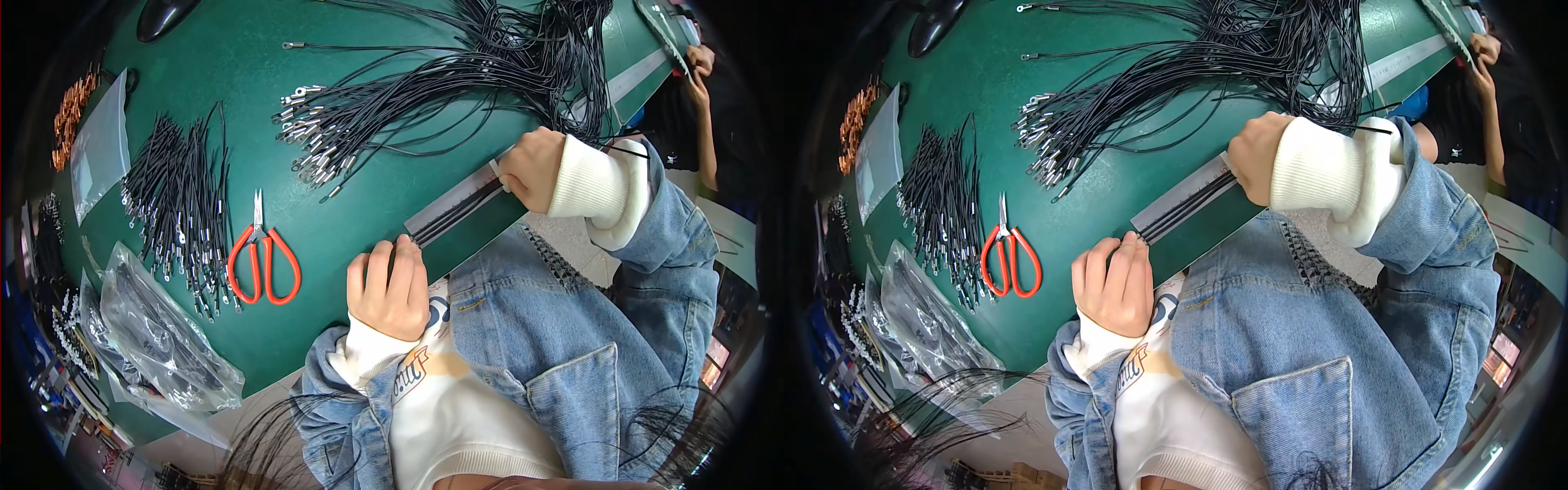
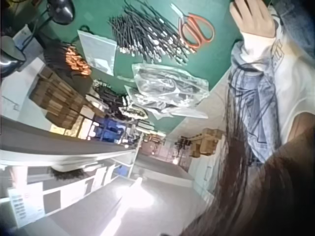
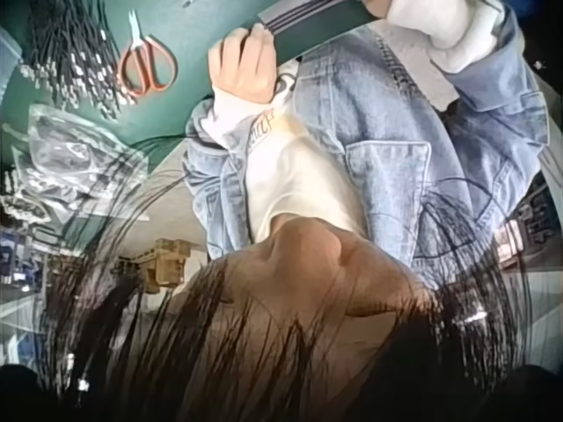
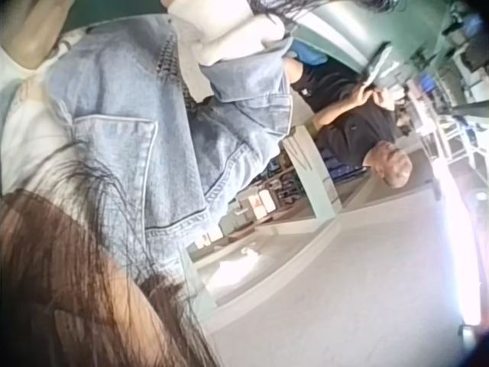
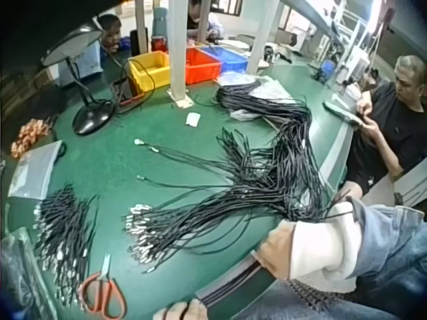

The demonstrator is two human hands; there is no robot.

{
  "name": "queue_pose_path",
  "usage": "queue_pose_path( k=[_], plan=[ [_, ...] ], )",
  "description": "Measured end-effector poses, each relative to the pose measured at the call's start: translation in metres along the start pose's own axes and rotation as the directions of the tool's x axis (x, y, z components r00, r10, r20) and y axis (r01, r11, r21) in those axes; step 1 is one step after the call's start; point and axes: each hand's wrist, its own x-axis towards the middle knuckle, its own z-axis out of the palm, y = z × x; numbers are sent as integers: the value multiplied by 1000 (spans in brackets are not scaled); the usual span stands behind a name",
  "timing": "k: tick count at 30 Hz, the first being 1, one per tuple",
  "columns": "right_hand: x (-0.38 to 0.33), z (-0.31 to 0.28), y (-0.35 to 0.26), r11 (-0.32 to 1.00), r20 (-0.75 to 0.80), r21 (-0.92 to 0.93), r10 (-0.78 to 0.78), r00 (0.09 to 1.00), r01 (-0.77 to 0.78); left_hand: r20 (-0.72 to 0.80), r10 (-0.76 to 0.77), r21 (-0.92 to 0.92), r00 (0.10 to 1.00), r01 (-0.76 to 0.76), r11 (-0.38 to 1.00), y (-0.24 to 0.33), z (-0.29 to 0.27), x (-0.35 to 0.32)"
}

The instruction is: The person measures wires against a ruler and cuts them with scissors.

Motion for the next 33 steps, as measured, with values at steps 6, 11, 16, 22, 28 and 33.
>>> queue_pose_path(
  k=[6, 11, 16, 22, 28, 33],
  plan=[
    [2, 0, 1, 1000, -17, 24, 6, 1000, -5, -2, -10, -5, 1000, 10, 1000, 0, 0, -1],
    [-2, 4, 5, 997, -98, 59, -48, 994, 54, -6, -28, -7, 1000, 28, 1000, 3, -1, -2],
    [-3, 0, 10, 975, -67, 194, -94, 993, 106, 16, -50, -33, 999, 51, 998, 3, -4, -2],
    [-6, 3, 15, 966, -94, 185, -166, 982, 181, -21, -8, -52, 1000, 7, 999, 1, -2, -2],
    [-3, 9, 14, 983, -159, 71, -156, 975, 169, -27, -21, -102, 999, 18, 995, 0, -2, -1],
    [-4, 10, 12, 985, -185, 79, -134, 974, 151, -27, -32, -96, 999, 29, 995, 1, -2, -1]
  ],
)
